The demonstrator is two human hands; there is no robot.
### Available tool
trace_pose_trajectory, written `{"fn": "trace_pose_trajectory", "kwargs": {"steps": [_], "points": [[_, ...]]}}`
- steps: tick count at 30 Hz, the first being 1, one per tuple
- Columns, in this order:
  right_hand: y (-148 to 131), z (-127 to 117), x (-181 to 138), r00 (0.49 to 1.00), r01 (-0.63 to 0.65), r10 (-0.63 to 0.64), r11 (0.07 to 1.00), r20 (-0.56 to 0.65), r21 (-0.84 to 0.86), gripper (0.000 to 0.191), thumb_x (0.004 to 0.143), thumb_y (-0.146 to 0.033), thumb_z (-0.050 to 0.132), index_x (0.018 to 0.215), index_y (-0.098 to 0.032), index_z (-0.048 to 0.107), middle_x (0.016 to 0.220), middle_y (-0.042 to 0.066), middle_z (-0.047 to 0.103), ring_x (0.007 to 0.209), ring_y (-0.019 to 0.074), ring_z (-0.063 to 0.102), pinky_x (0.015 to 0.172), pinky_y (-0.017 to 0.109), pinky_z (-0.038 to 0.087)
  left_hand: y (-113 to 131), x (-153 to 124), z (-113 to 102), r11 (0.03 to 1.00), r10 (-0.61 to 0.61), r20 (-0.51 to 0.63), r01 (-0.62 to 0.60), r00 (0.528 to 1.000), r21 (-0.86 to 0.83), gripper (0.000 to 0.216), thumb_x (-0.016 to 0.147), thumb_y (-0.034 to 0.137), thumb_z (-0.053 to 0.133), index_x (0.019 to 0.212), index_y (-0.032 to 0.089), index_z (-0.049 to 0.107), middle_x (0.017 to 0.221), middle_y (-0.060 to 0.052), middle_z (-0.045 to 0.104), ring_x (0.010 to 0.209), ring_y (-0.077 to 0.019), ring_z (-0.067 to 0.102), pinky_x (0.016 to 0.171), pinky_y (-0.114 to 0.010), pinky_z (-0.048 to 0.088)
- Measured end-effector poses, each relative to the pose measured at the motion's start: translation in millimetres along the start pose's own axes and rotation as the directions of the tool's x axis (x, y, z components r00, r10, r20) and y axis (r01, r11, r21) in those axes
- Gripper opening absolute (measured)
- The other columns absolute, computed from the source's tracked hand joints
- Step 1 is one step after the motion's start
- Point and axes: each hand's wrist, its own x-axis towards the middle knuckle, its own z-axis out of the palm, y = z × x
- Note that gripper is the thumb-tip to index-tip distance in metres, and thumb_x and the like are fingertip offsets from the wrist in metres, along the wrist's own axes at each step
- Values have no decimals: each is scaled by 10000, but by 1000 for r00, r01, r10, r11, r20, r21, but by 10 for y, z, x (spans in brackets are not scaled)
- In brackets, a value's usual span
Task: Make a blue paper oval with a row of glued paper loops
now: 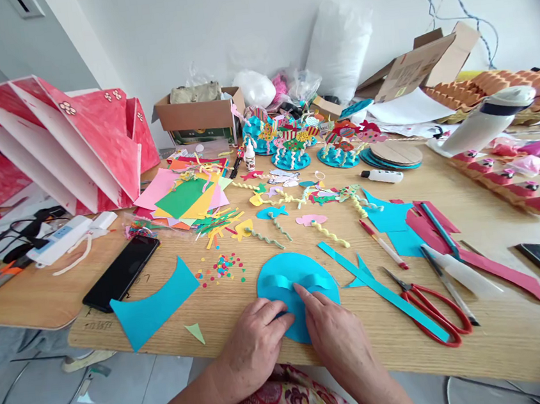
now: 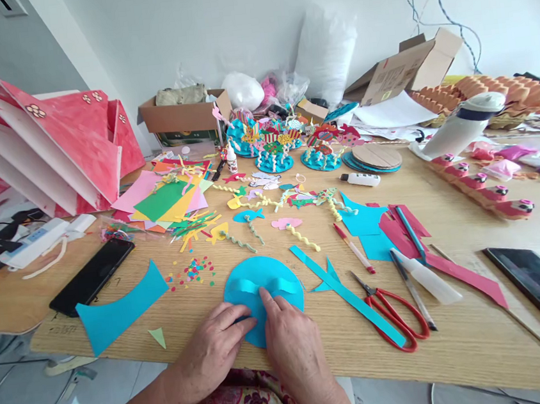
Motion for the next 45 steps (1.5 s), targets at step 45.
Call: {"fn": "trace_pose_trajectory", "kwargs": {"steps": [45], "points": [[523, -75, -55, 983, -114, 127, 988, -133, 103, 409, 868, -102, 322, 1205, -169, 544, 994, 75, 628, 800, 167, 618, 576, 235, 423, 69, 99, 20, 985, 141, -113, -128, 984, 117, 285, 898, 101, 328, 986, 154, 594, 961, -70, 613, 830, -166, 546, 749, -311, 517]]}}
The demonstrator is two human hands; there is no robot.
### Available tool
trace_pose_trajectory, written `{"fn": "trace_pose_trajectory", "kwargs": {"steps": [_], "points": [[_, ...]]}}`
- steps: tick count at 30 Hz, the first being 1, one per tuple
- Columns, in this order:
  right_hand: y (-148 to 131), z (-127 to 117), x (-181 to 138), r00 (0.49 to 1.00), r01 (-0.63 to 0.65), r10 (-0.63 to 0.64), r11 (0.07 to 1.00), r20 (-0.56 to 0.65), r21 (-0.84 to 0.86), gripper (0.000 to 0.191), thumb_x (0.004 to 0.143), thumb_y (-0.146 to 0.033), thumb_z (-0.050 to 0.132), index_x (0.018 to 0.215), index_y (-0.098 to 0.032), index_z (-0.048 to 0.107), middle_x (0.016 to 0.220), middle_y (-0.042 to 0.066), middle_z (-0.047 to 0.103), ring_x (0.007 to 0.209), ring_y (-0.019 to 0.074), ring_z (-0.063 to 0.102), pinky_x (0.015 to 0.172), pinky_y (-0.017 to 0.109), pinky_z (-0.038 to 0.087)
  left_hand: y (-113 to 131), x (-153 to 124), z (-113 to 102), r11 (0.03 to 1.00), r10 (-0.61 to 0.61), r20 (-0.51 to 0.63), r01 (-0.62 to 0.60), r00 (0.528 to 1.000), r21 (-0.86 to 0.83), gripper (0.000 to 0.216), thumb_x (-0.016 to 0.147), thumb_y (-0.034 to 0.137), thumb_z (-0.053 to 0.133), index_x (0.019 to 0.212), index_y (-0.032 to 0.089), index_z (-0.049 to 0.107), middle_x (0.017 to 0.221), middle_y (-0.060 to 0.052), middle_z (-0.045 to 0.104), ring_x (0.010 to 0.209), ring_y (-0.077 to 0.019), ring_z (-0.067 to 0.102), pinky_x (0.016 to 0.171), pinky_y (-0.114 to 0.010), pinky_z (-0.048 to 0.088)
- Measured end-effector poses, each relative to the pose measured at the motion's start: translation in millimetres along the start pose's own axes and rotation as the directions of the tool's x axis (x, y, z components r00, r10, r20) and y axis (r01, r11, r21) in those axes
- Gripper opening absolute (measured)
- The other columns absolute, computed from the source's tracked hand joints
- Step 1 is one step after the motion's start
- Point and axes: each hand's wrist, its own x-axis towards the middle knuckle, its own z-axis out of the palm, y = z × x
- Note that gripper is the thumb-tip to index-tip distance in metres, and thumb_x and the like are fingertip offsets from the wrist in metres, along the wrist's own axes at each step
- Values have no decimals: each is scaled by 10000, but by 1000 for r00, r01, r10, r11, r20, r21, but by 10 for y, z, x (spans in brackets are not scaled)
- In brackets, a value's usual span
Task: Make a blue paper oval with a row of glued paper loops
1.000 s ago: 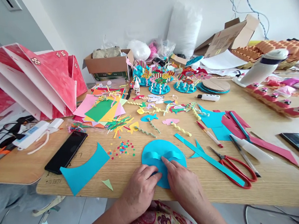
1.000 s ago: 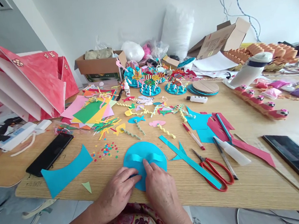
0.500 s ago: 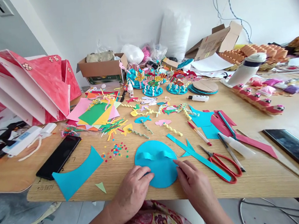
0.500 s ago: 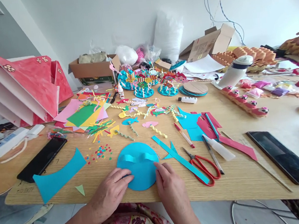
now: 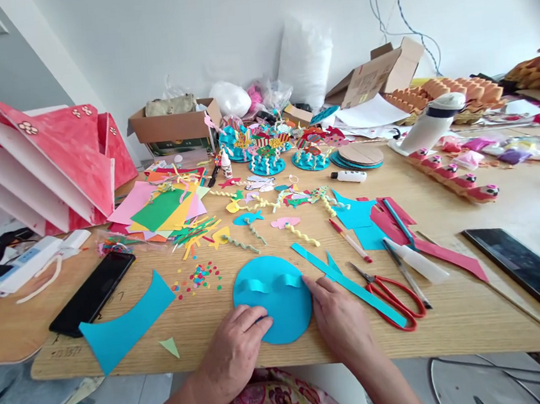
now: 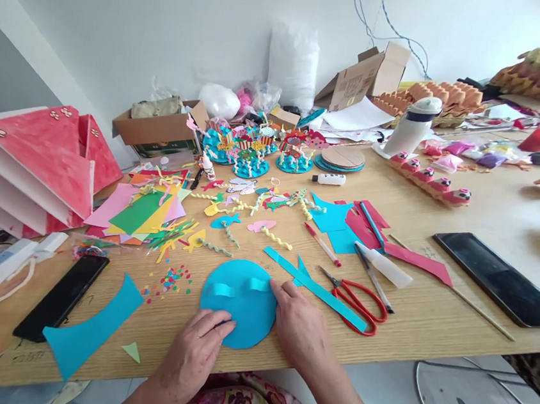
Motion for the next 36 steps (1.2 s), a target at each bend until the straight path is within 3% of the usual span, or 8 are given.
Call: {"fn": "trace_pose_trajectory", "kwargs": {"steps": [4, 10, 17, 22, 25, 31, 36], "points": [[16, 25, 5, 1000, -7, 8, 1000, 6, -25, 424, 863, -104, 315, 1223, -169, 529, 984, 74, 628, 779, 169, 623, 546, 242, 421, -15, -16, 8, 1000, 0, 17, 0, 1000, -3, 278, 896, 101, 340, 998, 151, 594, 976, -76, 612, 845, -168, 545, 759, -313, 518], [89, 91, -38, 988, 62, -46, 992, -146, 105, 400, 872, -151, 302, 1162, -151, 578, 910, 78, 644, 782, 170, 618, 602, 243, 455, -11, -20, 3, 1000, -5, 3, 5, 1000, 16, 302, 884, 86, 335, 993, 166, 605, 967, -76, 617, 855, -167, 560, 776, -317, 524], [26, 37, -38, 1000, -6, 6, 999, -11, 49, 405, 863, -127, 320, 1184, -142, 567, 970, 87, 641, 805, 191, 627, 581, 259, 453, -15, -24, 5, 1000, -8, 27, 8, 1000, 4, 287, 890, 105, 339, 1004, 163, 596, 988, -79, 614, 868, -176, 557, 786, -325, 519], [118, 71, -34, 978, 103, -50, 960, -203, 260, 351, 876, -198, 318, 1043, -150, 622, 901, 81, 649, 782, 176, 621, 654, 272, 472, 14, 42, -72, 1000, -7, 10, 7, 1000, -19, 277, 874, 85, 357, 1000, 158, 592, 944, -77, 628, 824, -158, 575, 740, -291, 530], [142, 96, -35, 952, 131, -22, 931, -305, 341, 276, 852, -244, 369, 936, -160, 619, 853, 71, 635, 719, 165, 610, 625, 269, 471, 35, 93, -116, 999, -11, -22, 10, 1000, -53, 296, 868, 69, 346, 1015, 159, 587, 940, -75, 625, 842, -144, 589, 762, -267, 525], [44, 94, -8, 942, 134, -4, 921, -336, 365, 125, 797, -251, 434, 797, -185, 540, 721, 32, 577, 616, 151, 557, 566, 256, 440, 6, 146, -195, 995, -27, -74, 20, 997, -99, 286, 864, 61, 367, 1016, 161, 587, 897, -63, 621, 825, -130, 592, 742, -227, 513], [-27, 110, -47, 927, 175, -19, 906, -375, 386, 157, 834, -256, 420, 750, -191, 535, 696, 26, 574, 584, 142, 561, 541, 245, 426, -151, 80, -280, 991, -133, -227, 130, 965, -27, 269, 845, 44, 414, 984, 178, 601, 878, -55, 600, 813, -134, 570, 735, -251, 501]]}}
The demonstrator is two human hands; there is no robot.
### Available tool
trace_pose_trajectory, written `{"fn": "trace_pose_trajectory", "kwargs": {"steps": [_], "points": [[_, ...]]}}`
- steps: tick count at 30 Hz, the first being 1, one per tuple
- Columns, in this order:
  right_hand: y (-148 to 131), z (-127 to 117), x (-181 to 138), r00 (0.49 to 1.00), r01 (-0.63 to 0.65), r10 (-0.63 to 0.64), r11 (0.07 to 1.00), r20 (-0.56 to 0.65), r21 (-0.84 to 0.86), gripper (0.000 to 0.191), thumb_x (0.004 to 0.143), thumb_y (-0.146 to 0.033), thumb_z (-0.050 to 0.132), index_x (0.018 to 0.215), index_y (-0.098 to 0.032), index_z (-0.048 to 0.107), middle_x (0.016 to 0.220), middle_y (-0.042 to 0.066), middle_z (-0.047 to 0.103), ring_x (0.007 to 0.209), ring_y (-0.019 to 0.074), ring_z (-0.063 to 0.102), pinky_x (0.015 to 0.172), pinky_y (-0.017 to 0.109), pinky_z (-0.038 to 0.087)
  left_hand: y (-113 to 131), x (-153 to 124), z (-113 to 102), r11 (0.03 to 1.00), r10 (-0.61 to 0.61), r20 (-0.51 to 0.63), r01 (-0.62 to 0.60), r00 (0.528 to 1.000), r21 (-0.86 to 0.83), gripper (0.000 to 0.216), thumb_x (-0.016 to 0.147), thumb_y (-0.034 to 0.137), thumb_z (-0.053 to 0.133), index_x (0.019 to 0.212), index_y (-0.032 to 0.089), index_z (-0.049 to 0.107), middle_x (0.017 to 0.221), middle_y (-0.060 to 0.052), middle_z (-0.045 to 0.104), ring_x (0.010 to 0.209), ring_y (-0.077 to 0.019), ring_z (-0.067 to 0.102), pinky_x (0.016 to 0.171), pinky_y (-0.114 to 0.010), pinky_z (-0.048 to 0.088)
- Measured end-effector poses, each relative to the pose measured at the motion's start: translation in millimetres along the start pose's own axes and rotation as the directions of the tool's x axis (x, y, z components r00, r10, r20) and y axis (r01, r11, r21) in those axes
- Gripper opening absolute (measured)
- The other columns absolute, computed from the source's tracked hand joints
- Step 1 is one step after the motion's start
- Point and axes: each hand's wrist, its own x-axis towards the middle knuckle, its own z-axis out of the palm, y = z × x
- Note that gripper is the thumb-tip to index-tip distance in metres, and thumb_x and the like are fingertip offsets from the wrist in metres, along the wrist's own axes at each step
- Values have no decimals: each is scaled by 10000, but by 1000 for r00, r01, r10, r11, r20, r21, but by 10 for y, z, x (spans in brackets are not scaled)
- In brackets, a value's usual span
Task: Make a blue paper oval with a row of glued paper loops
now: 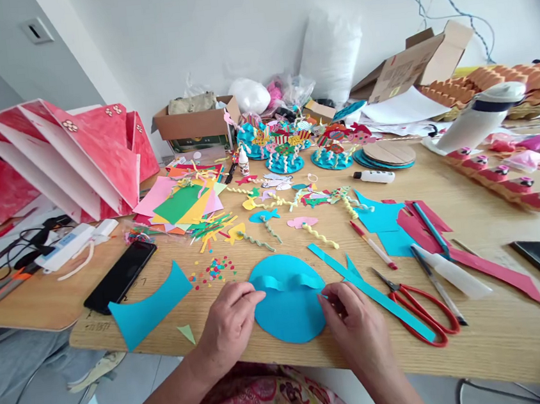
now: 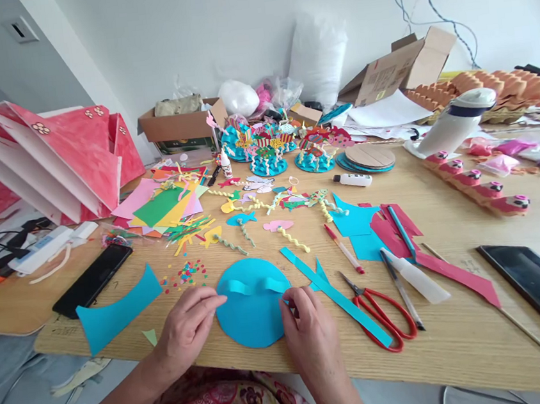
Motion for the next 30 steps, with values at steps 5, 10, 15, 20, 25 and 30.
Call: {"fn": "trace_pose_trajectory", "kwargs": {"steps": [5, 10, 15, 20, 25, 30], "points": [[-99, 92, -90, 989, 124, -127, 991, 73, 50, 241, 877, -202, 380, 899, -162, 617, 817, 62, 645, 696, 148, 628, 612, 227, 467, -126, -62, 26, 997, -78, 3, 78, 997, 24, 301, 836, 47, 415, 1070, 174, 554, 947, -66, 579, 894, -151, 561, 793, -277, 495], [-295, 194, -93, 946, 189, -129, 965, 296, -182, 341, 882, -149, 356, 1122, -133, 598, 871, 84, 659, 721, 183, 647, 584, 250, 483, -110, -123, 87, 990, -132, 40, 134, 990, -40, 245, 819, 30, 402, 973, 169, 533, 955, -64, 568, 913, -155, 558, 808, -289, 493], [-389, 231, -33, 897, 169, 24, 904, 442, -393, 428, 852, -78, 375, 1247, -166, 511, 950, 75, 654, 763, 180, 655, 535, 219, 457, -94, -159, 71, 988, -143, 66, 146, 987, -42, 210, 830, 42, 402, 892, 188, 539, 983, -62, 570, 934, -159, 560, 829, -302, 487], [-387, 281, -4, 893, 169, 55, 878, 446, -448, 439, 861, -87, 370, 1277, -175, 479, 937, 64, 647, 737, 182, 658, 481, 232, 424, -114, -160, 84, 992, -126, 81, 128, 989, -14, 242, 806, 19, 407, 924, 185, 538, 1029, -71, 595, 963, -176, 563, 848, -322, 489], [-384, 312, -1, 890, 163, 76, 868, 450, -468, 420, 869, -105, 383, 1266, -189, 493, 947, 58, 645, 747, 186, 657, 467, 239, 408, -130, -169, 126, 988, -156, 135, 157, 978, -1, 239, 776, 7, 436, 900, 185, 537, 1031, -71, 612, 968, -195, 569, 852, -359, 496], [-388, 309, 16, 887, 141, 95, 877, 453, -460, 424, 867, -109, 403, 1275, -190, 483, 955, 52, 646, 759, 186, 657, 485, 243, 420, -139, -182, 135, 987, -155, 134, 158, 979, -13, 245, 768, 6, 432, 893, 186, 541, 1017, -69, 616, 969, -192, 570, 856, -362, 497]]}}
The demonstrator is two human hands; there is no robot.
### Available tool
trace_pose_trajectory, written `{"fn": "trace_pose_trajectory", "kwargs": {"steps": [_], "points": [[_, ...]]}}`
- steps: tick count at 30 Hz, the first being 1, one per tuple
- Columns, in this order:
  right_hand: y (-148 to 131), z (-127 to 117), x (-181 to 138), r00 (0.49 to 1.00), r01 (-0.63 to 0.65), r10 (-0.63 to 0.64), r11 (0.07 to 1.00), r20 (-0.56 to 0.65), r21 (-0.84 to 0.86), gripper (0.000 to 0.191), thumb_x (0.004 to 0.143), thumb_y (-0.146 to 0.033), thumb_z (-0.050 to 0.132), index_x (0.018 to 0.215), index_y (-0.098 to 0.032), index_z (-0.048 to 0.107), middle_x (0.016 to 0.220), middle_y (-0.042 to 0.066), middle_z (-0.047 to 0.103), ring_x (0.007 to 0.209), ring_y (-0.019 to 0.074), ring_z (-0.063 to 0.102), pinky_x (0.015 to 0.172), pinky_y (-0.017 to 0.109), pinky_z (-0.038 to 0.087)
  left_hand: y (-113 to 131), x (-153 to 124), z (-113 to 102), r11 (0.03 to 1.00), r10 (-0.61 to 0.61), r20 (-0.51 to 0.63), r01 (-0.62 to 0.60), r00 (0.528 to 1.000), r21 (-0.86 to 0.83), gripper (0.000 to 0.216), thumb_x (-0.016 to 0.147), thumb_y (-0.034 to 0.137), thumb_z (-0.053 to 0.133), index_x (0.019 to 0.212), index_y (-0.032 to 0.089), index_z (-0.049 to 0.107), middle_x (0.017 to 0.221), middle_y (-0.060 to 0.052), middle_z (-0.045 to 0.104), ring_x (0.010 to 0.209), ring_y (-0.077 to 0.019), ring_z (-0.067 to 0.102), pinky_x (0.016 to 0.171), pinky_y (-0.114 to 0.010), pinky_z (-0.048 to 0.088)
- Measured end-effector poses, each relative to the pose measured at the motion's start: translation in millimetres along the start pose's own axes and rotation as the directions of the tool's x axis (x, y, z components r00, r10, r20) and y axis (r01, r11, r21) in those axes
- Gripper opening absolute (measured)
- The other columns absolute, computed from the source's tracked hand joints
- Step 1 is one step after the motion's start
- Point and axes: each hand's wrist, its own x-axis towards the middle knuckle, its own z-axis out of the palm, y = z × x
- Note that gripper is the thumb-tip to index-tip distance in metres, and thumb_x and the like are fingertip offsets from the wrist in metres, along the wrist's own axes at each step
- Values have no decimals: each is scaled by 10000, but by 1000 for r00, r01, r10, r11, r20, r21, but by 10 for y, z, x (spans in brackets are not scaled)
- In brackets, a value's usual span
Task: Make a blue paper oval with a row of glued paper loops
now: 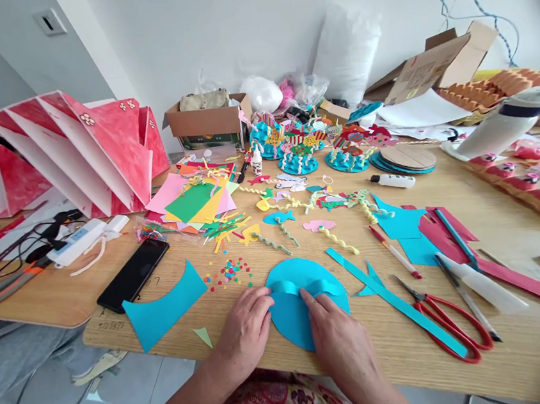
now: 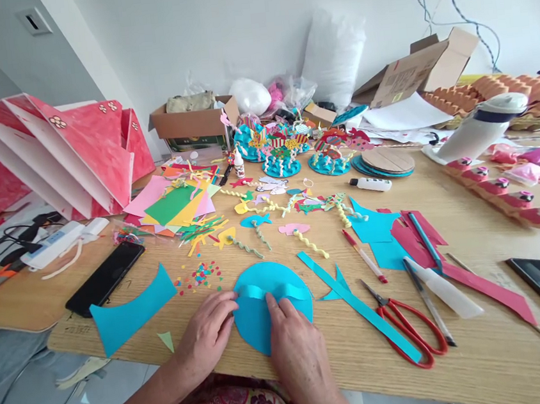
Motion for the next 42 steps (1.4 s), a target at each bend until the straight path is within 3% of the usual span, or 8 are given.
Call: {"fn": "trace_pose_trajectory", "kwargs": {"steps": [20, 23, 25, 29, 32, 35, 42], "points": [[-7, 27, -20, 996, 20, -20, 1000, -88, -8, 451, 811, -55, 409, 1232, -167, 526, 903, 61, 656, 688, 198, 661, 448, 249, 425, -8, 9, -17, 999, 14, -39, -15, 999, -29, 230, 810, 30, 389, 875, 189, 542, 964, -61, 619, 918, -171, 586, 823, -324, 506], [46, 72, -65, 977, 90, -72, 992, -200, 84, 394, 832, -87, 402, 1189, -158, 553, 852, 60, 658, 647, 189, 655, 456, 246, 437, -17, 14, -26, 998, 21, -44, -23, 999, -50, 242, 805, 21, 392, 897, 186, 543, 957, -60, 618, 915, -166, 587, 813, -303, 507], [99, 93, -108, 935, 170, -93, 964, -341, 204, 320, 870, -145, 380, 1120, -138, 578, 807, 56, 651, 605, 164, 640, 482, 240, 454, -14, 30, -51, 998, 35, -60, -38, 998, -57, 253, 808, 21, 391, 922, 187, 544, 955, -59, 614, 905, -160, 587, 800, -290, 507], [225, 64, -159, 846, 202, 12, 918, -532, 341, 218, 884, -248, 387, 890, -165, 588, 727, 32, 609, 593, 137, 604, 530, 227, 456, 33, 122, -142, 994, 99, -106, -103, 989, -32, 247, 829, 45, 417, 977, 188, 554, 950, -56, 609, 893, -158, 572, 796, -288, 495], [316, 19, -126, 838, 108, 101, 932, -536, 345, 168, 857, -276, 407, 811, -192, 545, 693, 18, 568, 590, 142, 571, 524, 236, 435, 108, 240, -193, 983, 183, -99, -182, 978, 18, 238, 842, 77, 443, 1012, 188, 567, 956, -57, 618, 902, -173, 554, 827, -319, 478], [374, 8, -46, 861, 45, 144, 934, -488, 356, 119, 827, -270, 423, 818, -194, 515, 733, 33, 562, 658, 168, 564, 580, 266, 439, 197, 370, -186, 966, 255, -39, -253, 966, 55, 241, 854, 94, 438, 1029, 182, 579, 957, -54, 628, 904, -178, 538, 841, -328, 471], [381, 20, 109, 874, 52, 145, 921, -463, 387, 52, 774, -209, 447, 805, -200, 487, 791, 49, 564, 757, 194, 542, 683, 305, 433, 282, 590, -87, 946, 305, 125, -315, 944, 79, 252, 813, 108, 527, 1053, 159, 588, 970, -56, 630, 933, -206, 524, 857, -353, 456]]}}
